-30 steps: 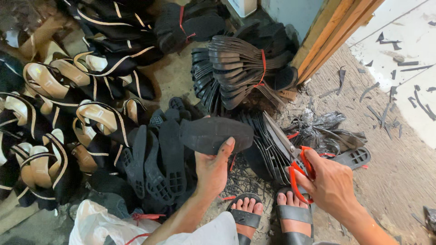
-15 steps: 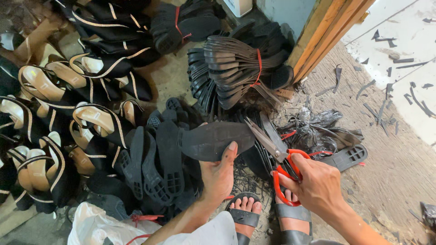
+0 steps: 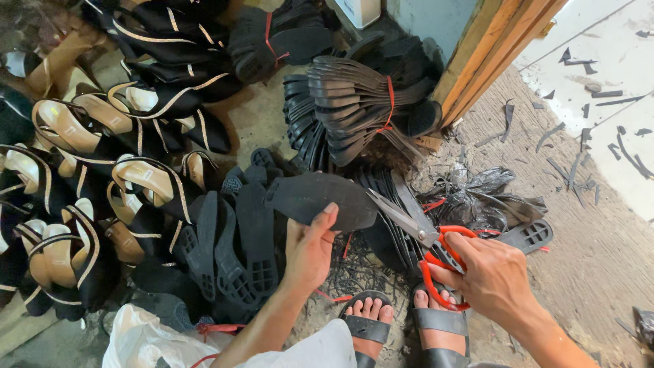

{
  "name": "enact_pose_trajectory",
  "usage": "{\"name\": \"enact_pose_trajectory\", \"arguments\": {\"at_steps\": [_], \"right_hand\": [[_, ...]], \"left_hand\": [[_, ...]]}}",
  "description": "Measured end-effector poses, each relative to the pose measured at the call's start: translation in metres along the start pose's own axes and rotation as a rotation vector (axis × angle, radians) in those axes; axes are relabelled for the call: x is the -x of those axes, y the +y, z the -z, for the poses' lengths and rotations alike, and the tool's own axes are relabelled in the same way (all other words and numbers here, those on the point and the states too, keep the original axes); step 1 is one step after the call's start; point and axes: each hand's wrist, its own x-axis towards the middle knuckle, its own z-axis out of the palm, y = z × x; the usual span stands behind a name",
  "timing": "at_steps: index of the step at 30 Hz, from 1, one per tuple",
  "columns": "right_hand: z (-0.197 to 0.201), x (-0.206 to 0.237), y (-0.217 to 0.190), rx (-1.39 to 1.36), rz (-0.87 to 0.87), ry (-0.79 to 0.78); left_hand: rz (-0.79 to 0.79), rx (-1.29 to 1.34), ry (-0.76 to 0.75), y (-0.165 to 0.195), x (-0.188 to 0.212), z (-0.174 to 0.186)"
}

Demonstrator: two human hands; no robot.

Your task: The person sits on the floor and uses red-handled scissors to trim the edges of black shoe soles. They hold each sole in the left hand and cut along the perimeter with the right hand, then place the trimmed sole into a pile.

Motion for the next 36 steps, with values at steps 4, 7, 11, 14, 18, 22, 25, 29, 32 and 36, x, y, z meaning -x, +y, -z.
{"name": "enact_pose_trajectory", "arguments": {"at_steps": [4, 7, 11, 14, 18, 22, 25, 29, 32, 36], "right_hand": [[-0.003, 0.003, -0.002, 0.015, 0.072, 0.137], [-0.007, 0.004, -0.001, 0.004, 0.068, 0.107], [-0.012, 0.006, 0.003, -0.047, 0.104, 0.185], [-0.013, 0.009, 0.011, -0.037, -0.154, -0.015], [-0.014, 0.010, 0.016, -0.139, -0.091, 0.053], [-0.012, 0.010, 0.010, -0.130, -0.099, -0.002], [-0.007, 0.005, 0.006, -0.094, 0.056, 0.113], [0.002, 0.000, -0.002, -0.012, 0.186, 0.209], [0.006, -0.002, -0.010, 0.119, 0.060, 0.093], [0.008, -0.004, -0.015, 0.115, 0.075, 0.136]], "left_hand": [[0.034, 0.040, 0.066, 0.001, -0.005, 0.008], [0.029, -0.005, 0.020, 0.001, -0.003, 0.004], [-0.024, -0.038, -0.075, 0.015, -0.002, -0.006], [-0.059, -0.174, -0.110, 0.025, -0.001, -0.013], [-0.037, -0.278, -0.148, 0.028, 0.002, -0.017], [-0.111, -0.210, -0.189, 0.024, 0.002, -0.015], [-0.174, -0.261, -0.193, 0.021, 0.003, -0.015], [-0.196, -0.256, -0.173, 0.023, 0.005, -0.018], [-0.227, -0.271, -0.156, 0.024, 0.005, -0.022], [-0.215, -0.355, -0.135, 0.020, 0.010, -0.030]]}}
